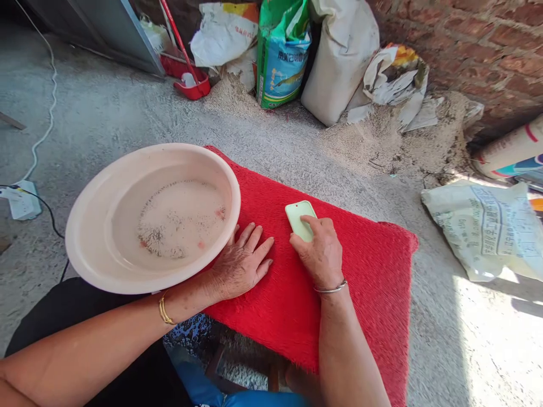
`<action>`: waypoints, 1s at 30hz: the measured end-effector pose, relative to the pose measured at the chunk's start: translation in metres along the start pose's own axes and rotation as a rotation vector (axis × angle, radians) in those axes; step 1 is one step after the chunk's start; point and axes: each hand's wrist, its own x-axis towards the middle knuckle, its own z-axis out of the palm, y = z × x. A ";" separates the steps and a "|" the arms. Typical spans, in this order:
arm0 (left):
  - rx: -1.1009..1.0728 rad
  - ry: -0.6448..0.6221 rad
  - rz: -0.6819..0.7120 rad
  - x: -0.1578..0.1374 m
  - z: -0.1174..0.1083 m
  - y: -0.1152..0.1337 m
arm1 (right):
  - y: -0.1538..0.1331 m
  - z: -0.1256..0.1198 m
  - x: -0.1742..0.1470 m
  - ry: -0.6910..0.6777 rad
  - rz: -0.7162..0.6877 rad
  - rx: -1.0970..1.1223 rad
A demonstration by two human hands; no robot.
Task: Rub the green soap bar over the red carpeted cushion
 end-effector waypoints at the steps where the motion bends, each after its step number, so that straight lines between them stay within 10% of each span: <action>1: 0.002 0.002 0.001 0.000 0.000 0.000 | 0.000 0.001 0.000 0.051 0.030 -0.023; 9: -0.021 0.009 -0.001 -0.001 0.000 0.000 | -0.015 0.010 -0.009 -0.094 -0.213 0.059; 17: -0.028 0.012 -0.002 -0.001 0.000 0.001 | 0.020 -0.004 0.008 0.242 0.096 -0.106; 23: -0.013 0.016 0.006 -0.001 0.000 0.000 | -0.008 0.012 -0.004 -0.039 -0.166 0.085; 30: 0.004 0.010 0.002 -0.001 0.000 0.001 | 0.018 0.002 0.007 0.145 0.135 -0.115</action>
